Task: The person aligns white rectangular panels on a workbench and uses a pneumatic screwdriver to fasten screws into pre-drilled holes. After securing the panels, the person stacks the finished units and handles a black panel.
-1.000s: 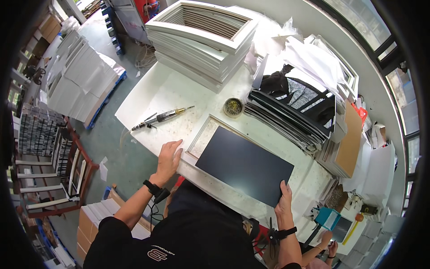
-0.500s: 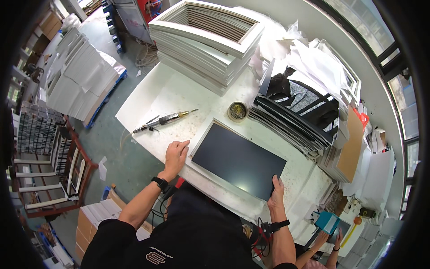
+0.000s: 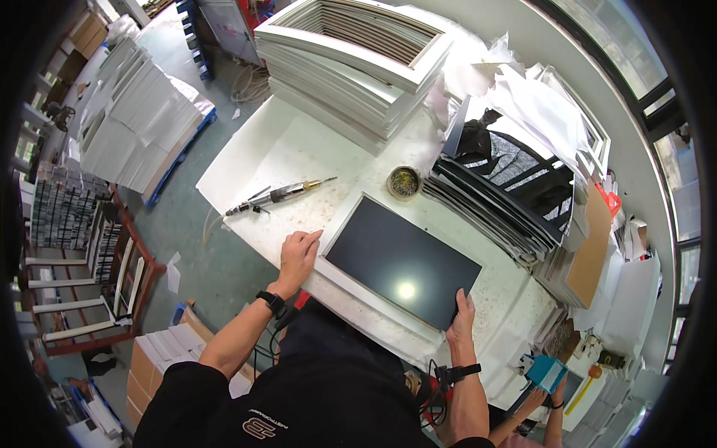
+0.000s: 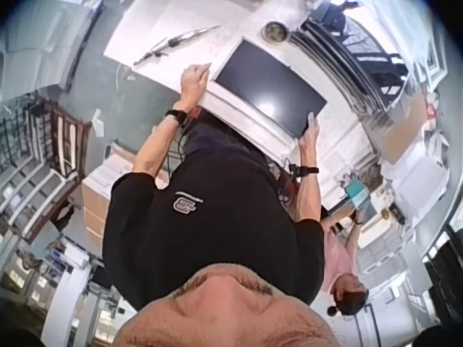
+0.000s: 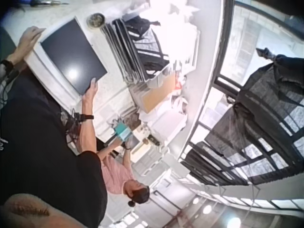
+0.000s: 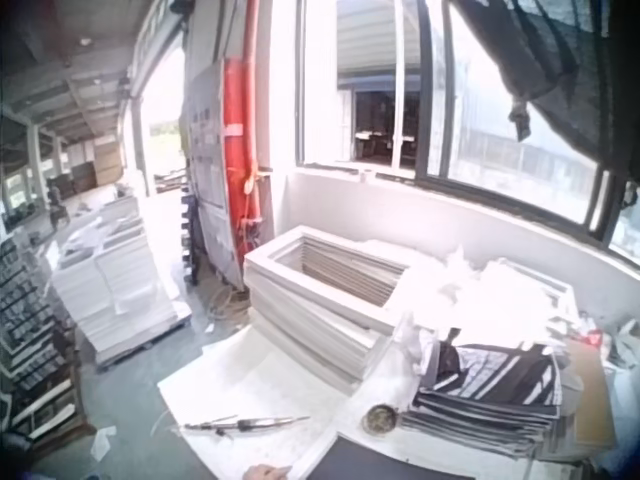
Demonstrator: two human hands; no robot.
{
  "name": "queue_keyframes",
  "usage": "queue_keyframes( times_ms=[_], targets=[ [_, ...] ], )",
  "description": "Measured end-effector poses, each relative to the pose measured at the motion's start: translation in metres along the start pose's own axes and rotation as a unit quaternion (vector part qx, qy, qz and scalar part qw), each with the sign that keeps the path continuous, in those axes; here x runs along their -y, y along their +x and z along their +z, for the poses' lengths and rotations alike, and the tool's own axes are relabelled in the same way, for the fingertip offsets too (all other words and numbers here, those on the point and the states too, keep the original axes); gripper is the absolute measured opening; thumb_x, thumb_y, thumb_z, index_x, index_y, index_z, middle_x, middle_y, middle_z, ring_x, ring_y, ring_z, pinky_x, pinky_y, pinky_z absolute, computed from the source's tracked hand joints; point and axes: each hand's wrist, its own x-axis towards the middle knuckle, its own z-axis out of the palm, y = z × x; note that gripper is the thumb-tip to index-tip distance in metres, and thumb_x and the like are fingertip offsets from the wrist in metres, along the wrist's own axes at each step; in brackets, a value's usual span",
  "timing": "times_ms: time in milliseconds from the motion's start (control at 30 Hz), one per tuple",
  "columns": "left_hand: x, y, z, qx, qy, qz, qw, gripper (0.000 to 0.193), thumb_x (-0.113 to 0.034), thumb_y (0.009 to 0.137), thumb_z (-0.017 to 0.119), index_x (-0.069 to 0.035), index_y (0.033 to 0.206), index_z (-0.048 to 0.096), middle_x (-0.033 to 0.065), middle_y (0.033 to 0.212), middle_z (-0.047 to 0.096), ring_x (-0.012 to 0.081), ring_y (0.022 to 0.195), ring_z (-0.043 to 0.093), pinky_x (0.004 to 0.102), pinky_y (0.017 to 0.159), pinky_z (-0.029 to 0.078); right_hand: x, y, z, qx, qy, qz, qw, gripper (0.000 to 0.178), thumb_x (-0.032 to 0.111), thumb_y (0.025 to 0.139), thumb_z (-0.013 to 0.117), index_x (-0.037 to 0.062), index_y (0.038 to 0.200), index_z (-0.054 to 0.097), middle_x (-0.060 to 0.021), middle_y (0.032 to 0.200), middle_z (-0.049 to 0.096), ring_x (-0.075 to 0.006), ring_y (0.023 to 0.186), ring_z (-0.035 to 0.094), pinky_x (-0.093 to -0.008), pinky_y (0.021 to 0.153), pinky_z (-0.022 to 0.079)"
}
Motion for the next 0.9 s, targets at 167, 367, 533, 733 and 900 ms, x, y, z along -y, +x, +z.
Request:
queue_keyframes(
  times_ms=[167,367,533,733,900],
  targets=[
    [0.005,0.000,0.002,0.022,0.001,-0.015,1.000,0.028,-0.013,0.096,0.066,-0.013,0.122,0.074,0.0067,0.099,0.066,0.0281,0.094,0.058,0.0415,0.083,0.043,0.003,0.009,-0.007,0.000,-0.150,0.028,0.988,0.047,0.037,0.105,0.062,-0.0019,0.131,0.058,-0.0070,0.118,0.068,-0.0171,0.104,0.066,-0.0313,0.090,0.055],
    [0.004,0.002,-0.001,0.030,0.008,-0.025,0.999,0.027,-0.014,0.096,0.065,-0.013,0.122,0.074,0.0072,0.100,0.067,0.0281,0.095,0.059,0.0419,0.084,0.044,0.042,0.021,-0.007,0.039,-0.528,0.101,0.842,0.055,0.051,0.106,0.051,-0.0016,0.105,0.067,-0.0111,0.075,0.070,-0.0200,0.058,0.069,-0.0347,0.057,0.058],
    [0.008,0.003,0.002,0.048,0.021,-0.013,0.999,0.031,-0.013,0.096,0.065,-0.013,0.126,0.072,0.0096,0.105,0.066,0.0297,0.098,0.058,0.0424,0.088,0.044,0.057,0.025,0.001,0.046,-0.761,-0.010,0.647,0.070,0.060,0.103,0.047,-0.0004,0.078,0.072,-0.0195,0.066,0.069,-0.0291,0.056,0.071,-0.0392,0.059,0.057],
    [-0.044,0.026,-0.009,0.085,0.046,0.136,0.986,0.047,-0.014,0.094,0.068,-0.005,0.139,0.059,0.0147,0.133,0.061,0.0353,0.124,0.056,0.0464,0.104,0.043,0.038,-0.005,0.011,-0.004,-0.682,-0.205,0.702,0.030,0.030,0.092,0.074,0.0048,0.108,0.067,-0.0191,0.101,0.071,-0.0357,0.096,0.068,-0.0467,0.078,0.054],
    [-0.090,0.058,0.037,0.205,0.068,0.293,0.931,0.056,-0.016,0.095,0.069,-0.006,0.147,0.052,0.0169,0.152,0.050,0.0370,0.145,0.042,0.0490,0.121,0.032,0.019,-0.001,0.010,0.007,-0.705,-0.298,0.644,0.077,0.031,0.091,0.076,0.0040,0.154,0.041,-0.0184,0.161,0.038,-0.0421,0.144,0.038,-0.0511,0.120,0.032]
  ],
)
